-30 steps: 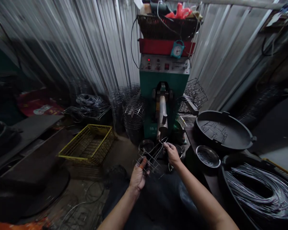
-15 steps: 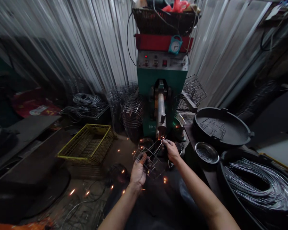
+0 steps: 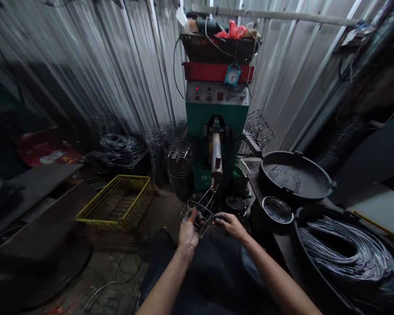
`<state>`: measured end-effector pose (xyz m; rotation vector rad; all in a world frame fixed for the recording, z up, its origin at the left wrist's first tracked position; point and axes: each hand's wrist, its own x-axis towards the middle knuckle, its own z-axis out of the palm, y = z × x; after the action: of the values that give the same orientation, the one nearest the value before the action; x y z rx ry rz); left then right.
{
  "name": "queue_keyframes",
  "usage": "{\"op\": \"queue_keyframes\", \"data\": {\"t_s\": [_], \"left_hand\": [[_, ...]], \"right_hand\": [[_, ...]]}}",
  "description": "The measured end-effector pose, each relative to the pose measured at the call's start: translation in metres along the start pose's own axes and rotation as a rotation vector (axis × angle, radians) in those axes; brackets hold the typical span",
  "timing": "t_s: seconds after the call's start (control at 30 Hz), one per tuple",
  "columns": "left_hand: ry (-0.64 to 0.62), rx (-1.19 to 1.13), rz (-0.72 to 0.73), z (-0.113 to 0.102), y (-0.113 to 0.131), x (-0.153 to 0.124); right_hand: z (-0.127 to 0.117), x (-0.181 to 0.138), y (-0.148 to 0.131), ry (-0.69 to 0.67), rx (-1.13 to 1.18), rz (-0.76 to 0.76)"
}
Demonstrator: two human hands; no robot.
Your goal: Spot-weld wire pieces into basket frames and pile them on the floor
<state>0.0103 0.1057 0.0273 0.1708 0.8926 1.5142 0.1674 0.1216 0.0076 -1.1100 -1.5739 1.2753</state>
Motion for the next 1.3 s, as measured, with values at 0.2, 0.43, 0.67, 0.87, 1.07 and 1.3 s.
{"op": "queue_keyframes", "data": {"t_s": [0.2,0.43,0.67,0.87,1.07,1.3], "left_hand": [[0.002,0.002,0.016,0.002,0.003,0.005],[-0.044,0.031,-0.012,-0.004,0.005,0.002],[-0.701,0.749,-0.035,-0.060,-0.017,-0.047],[-0.638,0.827,-0.051,-0.078,-0.048,-0.061],[-0.541,0.721,0.057,-0.068,-0.047,-0.069],[-0.096,0.284,0.037,-0.049,-0.046,-0.053]], "right_hand": [[0.002,0.004,0.003,-0.016,0.007,-0.005],[0.012,-0.012,0.007,-0.005,-0.007,-0.034],[0.001,-0.049,-0.025,0.233,0.048,0.062],[0.008,-0.045,-0.050,0.038,0.388,0.327],[-0.051,-0.016,-0.032,0.054,-0.062,0.043],[-0.198,0.003,0.050,0.424,-1.052,0.582]]}}
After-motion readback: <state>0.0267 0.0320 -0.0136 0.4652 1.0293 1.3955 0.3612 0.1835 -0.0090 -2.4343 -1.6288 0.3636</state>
